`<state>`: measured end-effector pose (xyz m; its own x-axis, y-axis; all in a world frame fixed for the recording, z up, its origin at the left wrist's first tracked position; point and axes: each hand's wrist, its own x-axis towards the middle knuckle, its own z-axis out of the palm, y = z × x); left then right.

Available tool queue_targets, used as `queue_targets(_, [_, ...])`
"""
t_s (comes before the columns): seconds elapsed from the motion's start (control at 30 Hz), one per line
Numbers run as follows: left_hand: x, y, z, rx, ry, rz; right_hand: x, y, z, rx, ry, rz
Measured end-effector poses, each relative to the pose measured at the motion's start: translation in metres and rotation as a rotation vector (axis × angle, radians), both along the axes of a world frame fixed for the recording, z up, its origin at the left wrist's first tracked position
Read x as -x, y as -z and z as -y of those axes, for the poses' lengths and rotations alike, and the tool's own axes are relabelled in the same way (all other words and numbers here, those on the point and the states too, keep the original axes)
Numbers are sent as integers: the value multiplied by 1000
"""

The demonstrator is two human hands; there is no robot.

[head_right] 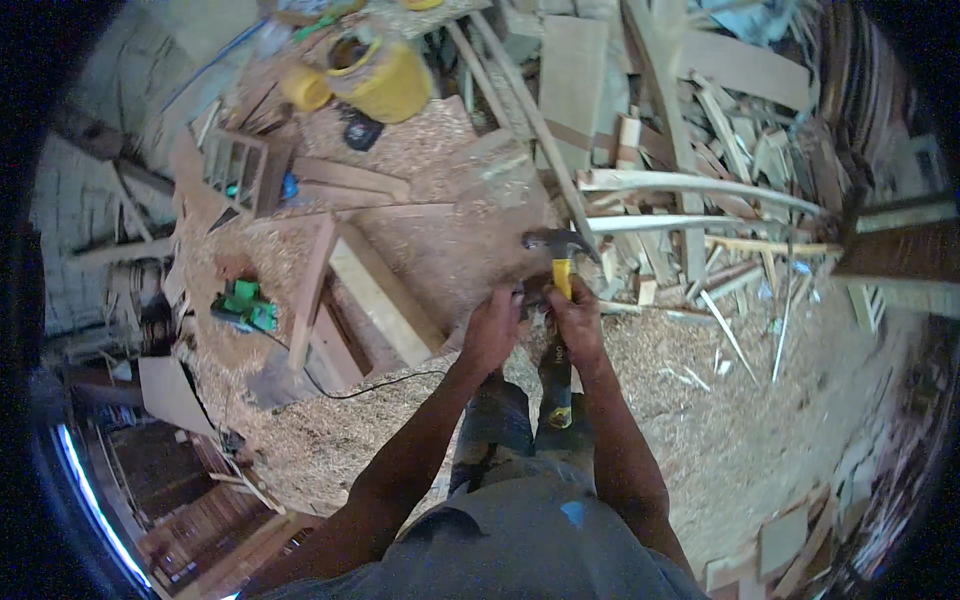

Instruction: The person planes a piece of wood using an electric hand planer, fits and hammers wooden components together with a hammer, and then planes the wood again using the electric planer.

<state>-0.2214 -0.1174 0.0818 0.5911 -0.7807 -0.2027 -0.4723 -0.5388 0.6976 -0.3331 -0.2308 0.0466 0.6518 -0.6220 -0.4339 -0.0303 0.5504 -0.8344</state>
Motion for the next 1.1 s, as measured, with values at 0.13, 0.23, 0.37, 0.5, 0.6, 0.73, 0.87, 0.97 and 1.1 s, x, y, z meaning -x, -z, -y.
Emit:
queue_targets(0.13, [-20, -17, 19, 46, 63, 61, -13, -3, 16, -53, -20, 145])
queue_targets(0.23, [-36, -19, 28, 167, 90, 144, -30, -21, 19, -100, -2, 54])
queue_targets(0.37, [-44, -30, 27, 113, 2, 153, -51, -30, 16, -11, -14, 33])
queue_targets(0.5, [-40, -46, 3, 55, -208, 71, -60, -37, 10, -48, -126, -59])
queue_targets(0.6, [-50, -64, -36, 65, -366, 71, -74, -52, -3, 17, -204, -61])
queue_targets(0.73, [-77, -85, -96, 65, -472, 88, -82, -74, -26, 156, -336, -85])
queue_targets(0.87, [-115, -71, -147, 172, -432, 357, -84, -90, -49, 200, -443, -135])
queue_targets(0.97, [-130, -53, -157, 289, -459, 339, -86, -101, -67, 217, -465, -147])
queue_targets(1.1, [-128, -40, -154, 278, -437, 460, -84, -103, -86, 445, -421, -169])
